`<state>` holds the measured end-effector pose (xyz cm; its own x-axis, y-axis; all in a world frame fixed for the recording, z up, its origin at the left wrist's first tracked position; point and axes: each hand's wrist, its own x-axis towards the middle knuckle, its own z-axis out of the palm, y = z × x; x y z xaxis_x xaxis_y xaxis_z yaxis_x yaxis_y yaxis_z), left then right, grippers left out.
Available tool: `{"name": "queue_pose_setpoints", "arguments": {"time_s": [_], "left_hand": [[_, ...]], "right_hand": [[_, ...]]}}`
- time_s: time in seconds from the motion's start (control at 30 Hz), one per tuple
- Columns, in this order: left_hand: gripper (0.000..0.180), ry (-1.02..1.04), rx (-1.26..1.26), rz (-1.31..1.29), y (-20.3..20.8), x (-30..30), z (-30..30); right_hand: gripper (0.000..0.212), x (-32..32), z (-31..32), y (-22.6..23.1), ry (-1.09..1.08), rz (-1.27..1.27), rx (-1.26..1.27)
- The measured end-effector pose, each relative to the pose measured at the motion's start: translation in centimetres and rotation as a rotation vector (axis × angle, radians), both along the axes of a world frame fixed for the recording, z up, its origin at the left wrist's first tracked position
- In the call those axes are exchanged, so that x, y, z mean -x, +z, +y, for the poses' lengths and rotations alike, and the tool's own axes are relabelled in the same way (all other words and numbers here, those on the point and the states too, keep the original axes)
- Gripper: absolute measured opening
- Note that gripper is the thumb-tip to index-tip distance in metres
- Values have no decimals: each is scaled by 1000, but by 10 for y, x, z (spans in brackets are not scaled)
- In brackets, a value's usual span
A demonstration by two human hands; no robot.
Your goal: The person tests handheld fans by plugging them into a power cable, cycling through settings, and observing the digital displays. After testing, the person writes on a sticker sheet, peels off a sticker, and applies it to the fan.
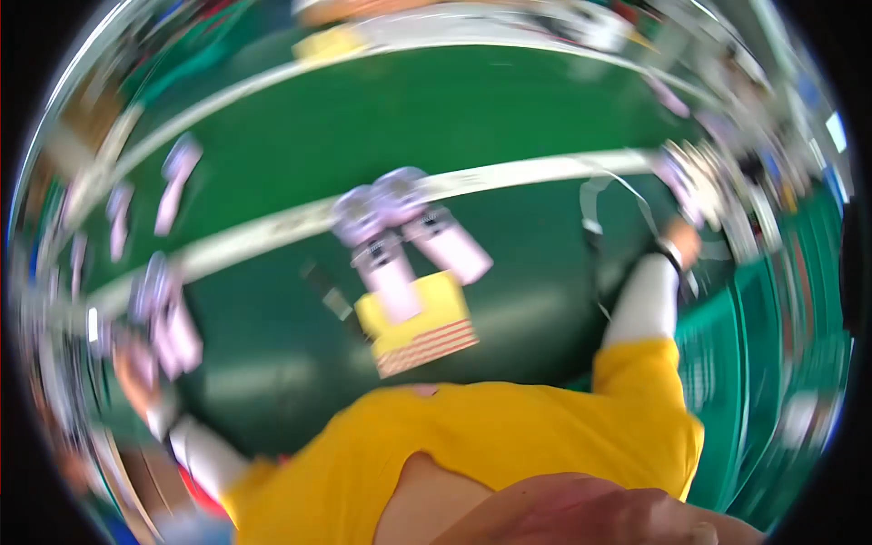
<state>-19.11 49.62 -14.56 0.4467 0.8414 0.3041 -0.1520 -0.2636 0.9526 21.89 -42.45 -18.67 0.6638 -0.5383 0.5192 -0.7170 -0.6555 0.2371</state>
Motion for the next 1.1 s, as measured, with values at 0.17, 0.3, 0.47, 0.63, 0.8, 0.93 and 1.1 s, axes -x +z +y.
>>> {"name": "queue_pose_setpoints", "arguments": {"time_s": [0.17, 0.3, 0.47, 0.63, 0.8, 0.93, 1.1], "left_hand": [[38, -26, 269, -27, -2, -40, 23], [36, 5, 209, 61, -20, -61, 33], [34, 43, 146, 164, -24, -70, 18], [33, 105, 55, 274, -26, -58, 26], [33, 179, -84, 410, -36, -20, 61], [33, 182, -445, 756, -36, -2, 76], [37, 236, -2019, 1548, -23, -23, 61]], "right_hand": [[25, 12, 47, 32, -229, -589, -600], [34, 20, 63, 46, -242, -796, -821], [28, 23, 65, 48, -229, -768, -773], [28, 22, 63, 47, -226, -763, -777], [27, 22, 62, 47, -214, -758, -750], [28, 23, 63, 49, -229, -749, -755], [31, 23, 64, 53, -221, -717, -791]]}}
